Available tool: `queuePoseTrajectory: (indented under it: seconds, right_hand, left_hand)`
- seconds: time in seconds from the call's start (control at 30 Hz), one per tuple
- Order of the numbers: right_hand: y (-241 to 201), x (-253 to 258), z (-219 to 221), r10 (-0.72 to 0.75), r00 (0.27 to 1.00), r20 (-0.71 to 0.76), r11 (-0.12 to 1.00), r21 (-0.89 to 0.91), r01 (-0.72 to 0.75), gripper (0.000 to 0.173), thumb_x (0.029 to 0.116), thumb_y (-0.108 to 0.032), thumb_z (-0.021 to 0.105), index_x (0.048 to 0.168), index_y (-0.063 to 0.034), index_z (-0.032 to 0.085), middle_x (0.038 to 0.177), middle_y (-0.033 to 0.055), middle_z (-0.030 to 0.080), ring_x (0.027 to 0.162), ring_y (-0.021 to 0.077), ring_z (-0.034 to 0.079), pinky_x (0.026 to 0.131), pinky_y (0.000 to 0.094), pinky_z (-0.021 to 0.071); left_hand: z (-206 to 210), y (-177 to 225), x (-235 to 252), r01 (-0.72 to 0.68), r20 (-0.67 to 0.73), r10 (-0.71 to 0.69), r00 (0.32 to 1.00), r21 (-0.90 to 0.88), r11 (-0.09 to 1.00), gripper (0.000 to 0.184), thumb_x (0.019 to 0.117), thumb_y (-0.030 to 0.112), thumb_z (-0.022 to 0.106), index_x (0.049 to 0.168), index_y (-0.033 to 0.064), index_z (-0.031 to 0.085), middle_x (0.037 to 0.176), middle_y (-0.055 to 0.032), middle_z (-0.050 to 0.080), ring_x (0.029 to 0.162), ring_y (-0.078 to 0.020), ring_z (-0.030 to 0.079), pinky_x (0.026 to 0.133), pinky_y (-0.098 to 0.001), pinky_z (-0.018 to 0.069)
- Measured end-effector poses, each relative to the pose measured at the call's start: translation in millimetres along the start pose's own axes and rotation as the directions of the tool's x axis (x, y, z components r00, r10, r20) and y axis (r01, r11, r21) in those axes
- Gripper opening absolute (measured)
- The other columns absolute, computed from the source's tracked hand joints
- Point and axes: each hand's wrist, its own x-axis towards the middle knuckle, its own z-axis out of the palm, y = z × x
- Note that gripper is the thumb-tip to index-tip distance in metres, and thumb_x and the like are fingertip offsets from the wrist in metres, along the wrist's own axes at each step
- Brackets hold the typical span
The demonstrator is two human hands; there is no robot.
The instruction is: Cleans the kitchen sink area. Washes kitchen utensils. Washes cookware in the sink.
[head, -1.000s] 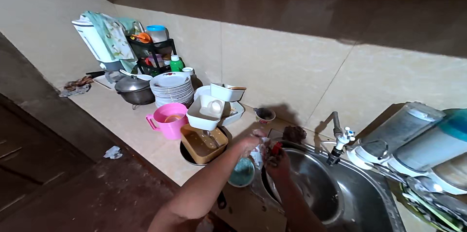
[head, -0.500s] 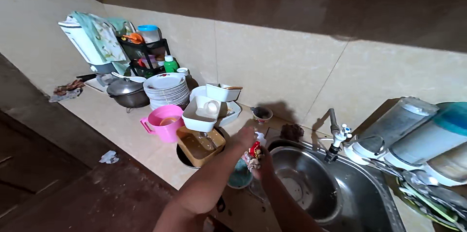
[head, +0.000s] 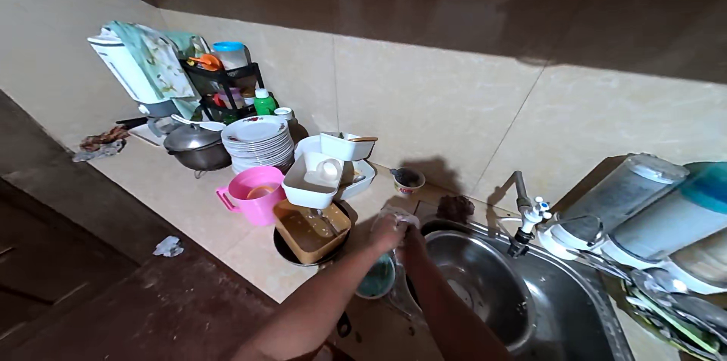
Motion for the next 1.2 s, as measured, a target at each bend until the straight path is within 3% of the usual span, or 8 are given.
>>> queuePoseTrajectory:
  seconds: [0.3, 0.47, 0.57, 0.73, 0.9, 1.07, 1.13, 1.2]
  right_hand:
    - [-3, 12, 21, 0.15, 0.928, 0.34, 0.721, -0.68, 0.132, 0.046, 0.1121, -0.029, 0.039, 0.147, -0.0005, 0.048, 0.147, 0.0239, 0.051, 0.137, 0.0336, 0.049, 0.113, 0.052, 0.0373]
    - [-14, 15, 38, 0.22, 0.974, 0.056, 0.959, -0.192, -0.206, 0.038, 0.1085, -0.029, 0.043, 0.13, 0.0011, 0.053, 0.117, 0.0199, 0.059, 0.1, 0.0291, 0.059, 0.083, 0.0483, 0.0517]
    - [-27, 14, 48, 0.18, 0.984, 0.01, 0.972, -0.157, -0.176, 0.048, 0.1097, -0.035, 0.041, 0.139, 0.0025, 0.048, 0.133, 0.0247, 0.053, 0.118, 0.0351, 0.055, 0.095, 0.0555, 0.0476]
    - [-55, 22, 40, 0.184, 0.933, 0.309, 0.628, -0.767, 0.131, 0.053, 0.1093, -0.039, 0.045, 0.14, 0.0042, 0.053, 0.143, 0.0254, 0.052, 0.133, 0.0348, 0.051, 0.108, 0.0528, 0.0426]
    - [-88, 13, 47, 0.224, 0.83, 0.51, 0.347, -0.838, 0.421, 0.05, 0.1118, -0.031, 0.04, 0.141, 0.0069, 0.05, 0.145, 0.0301, 0.049, 0.135, 0.0401, 0.049, 0.112, 0.0545, 0.0387]
    - [-102, -3, 43, 0.092, 0.824, 0.559, 0.403, -0.778, 0.482, 0.037, 0.1107, -0.02, 0.042, 0.134, 0.0044, 0.057, 0.122, 0.0222, 0.065, 0.097, 0.0257, 0.07, 0.086, 0.0384, 0.0576]
    - [-97, -5, 27, 0.081, 0.798, 0.597, 0.373, -0.761, 0.531, 0.032, 0.1092, -0.017, 0.044, 0.121, 0.0074, 0.06, 0.097, 0.0142, 0.063, 0.074, 0.0137, 0.058, 0.07, 0.03, 0.0504]
    - [-84, 0, 4, 0.245, 0.731, 0.637, 0.192, -0.771, 0.607, 0.032, 0.1068, -0.018, 0.049, 0.114, 0.0101, 0.062, 0.095, 0.0184, 0.064, 0.08, 0.0206, 0.059, 0.078, 0.038, 0.0502]
  left_hand:
    - [-8, -41, 20, 0.062, -0.24, -0.328, 0.914, -0.716, 0.695, 0.034, 0.1108, 0.022, 0.046, 0.128, -0.0029, 0.06, 0.113, -0.0188, 0.064, 0.099, -0.0235, 0.063, 0.089, -0.0426, 0.053]
    - [-9, -48, 16, 0.096, -0.133, -0.427, 0.895, -0.876, 0.473, 0.032, 0.1105, 0.02, 0.045, 0.134, 0.0007, 0.054, 0.112, -0.017, 0.063, 0.095, -0.0243, 0.064, 0.081, -0.0431, 0.0553]
    - [-2, -47, 14, 0.095, -0.089, -0.42, 0.903, -0.913, 0.397, 0.03, 0.1108, 0.021, 0.043, 0.13, 0.0006, 0.054, 0.104, -0.0146, 0.062, 0.087, -0.0218, 0.062, 0.076, -0.0398, 0.0543]
    - [-22, -41, 11, 0.002, -0.149, -0.454, 0.878, -0.949, 0.315, 0.031, 0.1115, 0.024, 0.04, 0.128, 0.0012, 0.053, 0.099, -0.0134, 0.062, 0.081, -0.0208, 0.062, 0.07, -0.0379, 0.0548]
    - [-34, -49, 9, -0.049, -0.235, -0.445, 0.864, -0.919, 0.391, 0.029, 0.1117, 0.022, 0.041, 0.129, 0.0021, 0.053, 0.092, -0.0109, 0.06, 0.07, -0.0163, 0.059, 0.06, -0.0314, 0.0516]
    - [-35, -49, 7, -0.092, -0.256, -0.431, 0.865, -0.927, 0.365, 0.027, 0.1114, 0.02, 0.041, 0.127, 0.0014, 0.053, 0.096, -0.013, 0.063, 0.076, -0.0195, 0.064, 0.065, -0.0356, 0.0558]
    - [-33, -51, 7, -0.069, -0.248, -0.445, 0.86, -0.922, 0.38, 0.029, 0.1114, 0.021, 0.041, 0.129, 0.0011, 0.053, 0.098, -0.0137, 0.062, 0.08, -0.0205, 0.064, 0.069, -0.037, 0.0558]
    - [-30, -54, 8, -0.055, -0.248, -0.453, 0.856, -0.916, 0.398, 0.03, 0.1113, 0.021, 0.042, 0.131, 0.0004, 0.053, 0.103, -0.0151, 0.062, 0.085, -0.0219, 0.064, 0.074, -0.0392, 0.056]
